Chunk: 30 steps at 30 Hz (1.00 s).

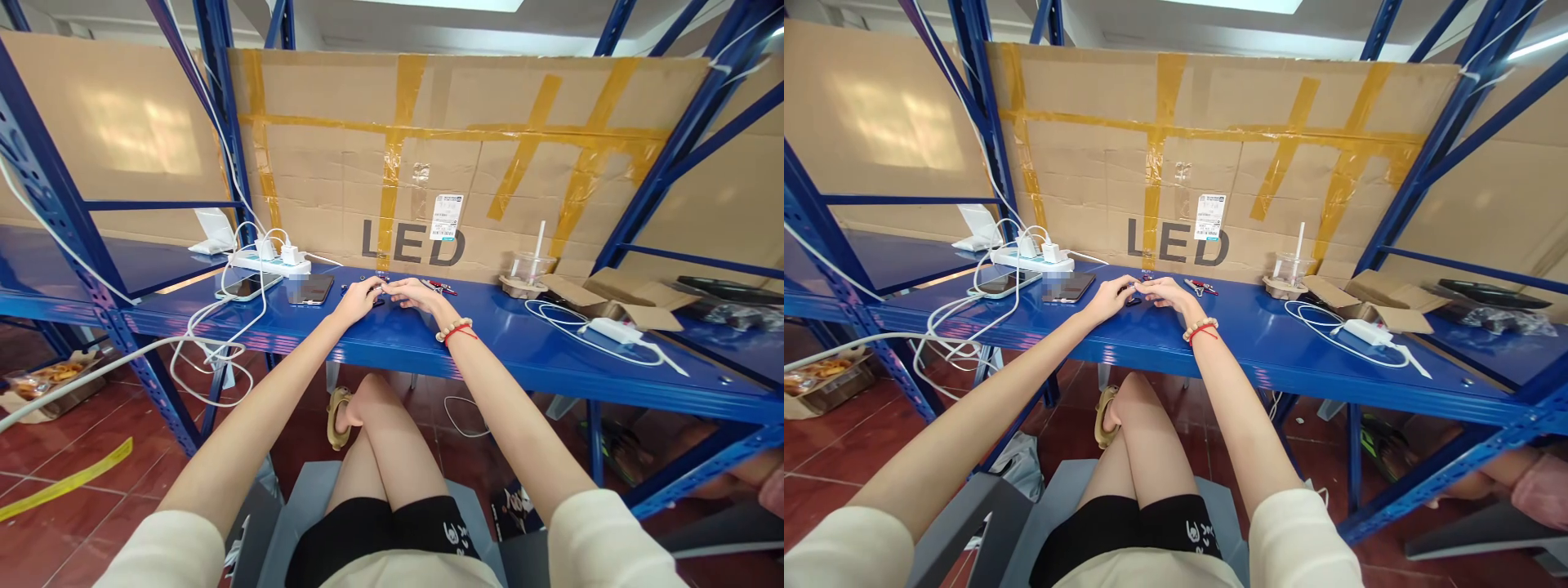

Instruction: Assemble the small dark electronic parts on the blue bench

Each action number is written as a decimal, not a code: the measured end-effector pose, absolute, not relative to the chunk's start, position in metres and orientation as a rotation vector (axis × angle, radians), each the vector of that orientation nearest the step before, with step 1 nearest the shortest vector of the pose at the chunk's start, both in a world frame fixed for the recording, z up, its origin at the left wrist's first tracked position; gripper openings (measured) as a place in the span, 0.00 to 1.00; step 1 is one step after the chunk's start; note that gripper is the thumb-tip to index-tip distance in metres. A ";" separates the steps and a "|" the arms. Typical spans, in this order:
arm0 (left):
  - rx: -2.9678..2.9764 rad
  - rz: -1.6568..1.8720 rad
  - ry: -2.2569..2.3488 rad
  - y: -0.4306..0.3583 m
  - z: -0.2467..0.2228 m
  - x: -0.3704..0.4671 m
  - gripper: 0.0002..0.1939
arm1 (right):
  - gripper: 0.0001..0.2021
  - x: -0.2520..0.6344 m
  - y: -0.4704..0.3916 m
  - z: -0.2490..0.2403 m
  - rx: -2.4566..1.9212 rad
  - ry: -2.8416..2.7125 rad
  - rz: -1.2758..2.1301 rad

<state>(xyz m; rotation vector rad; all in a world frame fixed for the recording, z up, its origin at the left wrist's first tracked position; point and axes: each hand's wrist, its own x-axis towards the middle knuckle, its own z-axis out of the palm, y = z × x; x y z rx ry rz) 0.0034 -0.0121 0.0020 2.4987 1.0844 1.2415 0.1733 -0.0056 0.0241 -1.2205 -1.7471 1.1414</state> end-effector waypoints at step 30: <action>2.342 1.256 0.941 -0.020 0.005 0.002 0.08 | 0.21 0.175 0.000 0.021 -0.985 -1.946 0.768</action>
